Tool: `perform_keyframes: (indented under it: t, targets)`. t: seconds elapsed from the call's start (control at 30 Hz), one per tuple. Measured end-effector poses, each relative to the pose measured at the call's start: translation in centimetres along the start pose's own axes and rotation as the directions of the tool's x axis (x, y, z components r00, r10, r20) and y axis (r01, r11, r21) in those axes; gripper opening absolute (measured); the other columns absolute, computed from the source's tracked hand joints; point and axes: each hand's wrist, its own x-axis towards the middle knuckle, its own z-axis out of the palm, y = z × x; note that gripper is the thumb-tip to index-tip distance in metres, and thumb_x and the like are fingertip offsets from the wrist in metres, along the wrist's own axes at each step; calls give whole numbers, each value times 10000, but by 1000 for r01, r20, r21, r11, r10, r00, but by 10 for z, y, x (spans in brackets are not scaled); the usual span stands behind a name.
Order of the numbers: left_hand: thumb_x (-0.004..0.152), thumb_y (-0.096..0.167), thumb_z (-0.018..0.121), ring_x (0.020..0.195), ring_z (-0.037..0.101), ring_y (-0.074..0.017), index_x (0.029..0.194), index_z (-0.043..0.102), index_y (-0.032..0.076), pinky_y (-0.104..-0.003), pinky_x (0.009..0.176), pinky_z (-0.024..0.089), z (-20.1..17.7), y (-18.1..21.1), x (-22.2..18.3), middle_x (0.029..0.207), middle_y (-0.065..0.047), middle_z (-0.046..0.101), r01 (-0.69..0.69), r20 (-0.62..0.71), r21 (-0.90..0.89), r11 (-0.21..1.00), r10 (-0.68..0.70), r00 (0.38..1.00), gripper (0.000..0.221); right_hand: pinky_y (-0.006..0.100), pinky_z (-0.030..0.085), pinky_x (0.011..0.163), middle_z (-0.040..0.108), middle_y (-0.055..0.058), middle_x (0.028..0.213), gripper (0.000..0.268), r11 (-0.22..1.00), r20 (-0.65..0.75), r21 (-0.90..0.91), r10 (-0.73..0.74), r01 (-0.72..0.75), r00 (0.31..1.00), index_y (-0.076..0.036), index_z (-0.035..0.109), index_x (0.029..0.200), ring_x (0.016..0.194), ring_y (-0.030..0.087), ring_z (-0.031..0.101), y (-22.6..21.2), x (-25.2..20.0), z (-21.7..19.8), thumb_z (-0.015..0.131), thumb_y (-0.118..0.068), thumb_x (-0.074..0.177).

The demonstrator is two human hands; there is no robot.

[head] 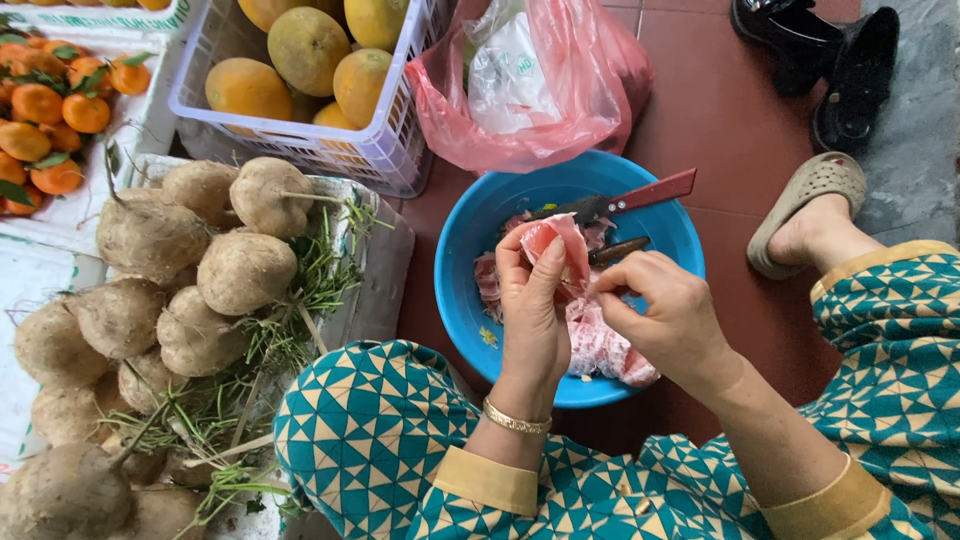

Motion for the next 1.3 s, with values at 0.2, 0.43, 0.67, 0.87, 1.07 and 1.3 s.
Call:
perform_keyframes:
  t: [0.2,0.43,0.67,0.87,1.07,1.3]
  targets:
    - [940,117,748,1033,688,-224,1311,567,138,-331,874,606,-4,-2,1,1188,-142,663,19,10,11,1000,-19,1000,413,355,530,713,655,26,757,152,997,-36,-33,-71,69,997,-152,744,910,752,249,642,-3,4,3,800,-65,798]
    - [951,113,733,1047,695,-243,1300,577,134,-336,871,598,-8,0,1,1190,-158,686,26,-6,-69,997,-27,1000,383,344,542,742,680,52,764,117,998,-21,19,55,-55,998,-144,751,886,778,238,672,16,-4,1,761,-58,807]
    - [919,94,758,1075,659,-230,1323,561,136,-316,899,575,4,1,-9,1251,-151,662,-15,9,21,1000,15,1000,452,378,547,706,682,69,750,149,992,-54,-7,126,-126,991,-127,740,955,762,264,680,-2,2,8,784,-130,812]
    - [878,55,786,1111,629,-209,1322,541,123,-302,926,558,9,-3,-17,1275,-135,632,-85,5,107,991,85,996,512,388,534,671,650,55,711,49,982,-89,-190,1,-18,996,-139,730,862,738,279,665,8,2,13,772,-141,887]
    - [893,52,769,1063,662,-179,1307,548,114,-282,885,570,8,-5,-15,1219,-101,668,-95,23,27,995,95,995,473,384,527,653,616,45,661,104,975,-132,-221,-67,36,989,-151,703,796,703,280,657,11,5,11,759,-118,878]
    - [955,167,716,1018,725,-201,1289,610,103,-308,811,614,2,-5,-8,1149,-126,732,61,67,-94,994,-55,996,356,358,532,647,635,49,661,98,991,-144,-134,-39,20,989,-141,719,806,691,257,665,26,8,2,773,-89,868]
